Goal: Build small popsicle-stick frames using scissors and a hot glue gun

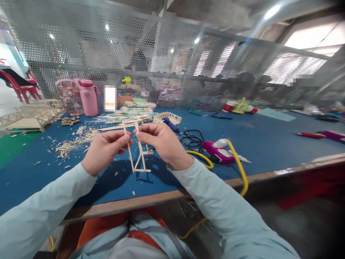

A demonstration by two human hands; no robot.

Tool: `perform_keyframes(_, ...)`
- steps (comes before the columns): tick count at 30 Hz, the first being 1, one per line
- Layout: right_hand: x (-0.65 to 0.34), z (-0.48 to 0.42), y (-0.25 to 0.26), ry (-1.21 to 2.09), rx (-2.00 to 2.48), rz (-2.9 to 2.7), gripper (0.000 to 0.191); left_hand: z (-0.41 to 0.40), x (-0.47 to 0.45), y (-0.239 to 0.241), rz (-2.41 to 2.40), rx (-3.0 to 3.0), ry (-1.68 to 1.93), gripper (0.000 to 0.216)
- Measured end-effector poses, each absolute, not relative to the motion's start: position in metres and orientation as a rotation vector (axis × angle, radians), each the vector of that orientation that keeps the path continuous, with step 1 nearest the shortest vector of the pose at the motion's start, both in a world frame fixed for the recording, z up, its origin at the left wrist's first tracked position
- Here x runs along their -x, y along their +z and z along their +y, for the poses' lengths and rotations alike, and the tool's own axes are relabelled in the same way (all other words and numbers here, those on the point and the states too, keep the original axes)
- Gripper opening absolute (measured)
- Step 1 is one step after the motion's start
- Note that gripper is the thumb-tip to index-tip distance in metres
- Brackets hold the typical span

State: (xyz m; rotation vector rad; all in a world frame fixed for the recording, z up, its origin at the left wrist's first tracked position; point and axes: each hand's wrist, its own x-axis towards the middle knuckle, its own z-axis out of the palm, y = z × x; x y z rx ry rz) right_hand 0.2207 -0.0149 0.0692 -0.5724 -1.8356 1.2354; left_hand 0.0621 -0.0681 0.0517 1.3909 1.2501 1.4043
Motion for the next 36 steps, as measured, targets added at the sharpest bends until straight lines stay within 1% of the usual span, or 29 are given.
perform_keyframes(6, -0.219, -0.012, 0.065, 1.251, 0.584, -1.833, 0.023, -0.065, -0.058, 0.049, 1.33, -1.492, 1.432, 0.045)
perform_keyframes(11, -0.217, -0.006, 0.057, 1.256, 0.556, -1.823, 0.024, -0.061, -0.056, 0.046, 1.374, -1.583, 1.459, 0.041)
perform_keyframes(15, -0.214, 0.004, 0.048, 1.19, 0.524, -1.856, 0.025, -0.055, -0.053, 0.039, 1.415, -1.702, 1.487, 0.034)
perform_keyframes(22, -0.213, 0.015, 0.04, 0.995, 0.552, -1.936, 0.019, -0.048, -0.046, 0.027, 1.487, -1.896, 1.468, 0.028)
perform_keyframes(36, -0.212, 0.015, 0.04, 0.942, 0.585, -1.964, 0.015, -0.045, -0.046, 0.025, 1.476, -1.876, 1.468, 0.031)
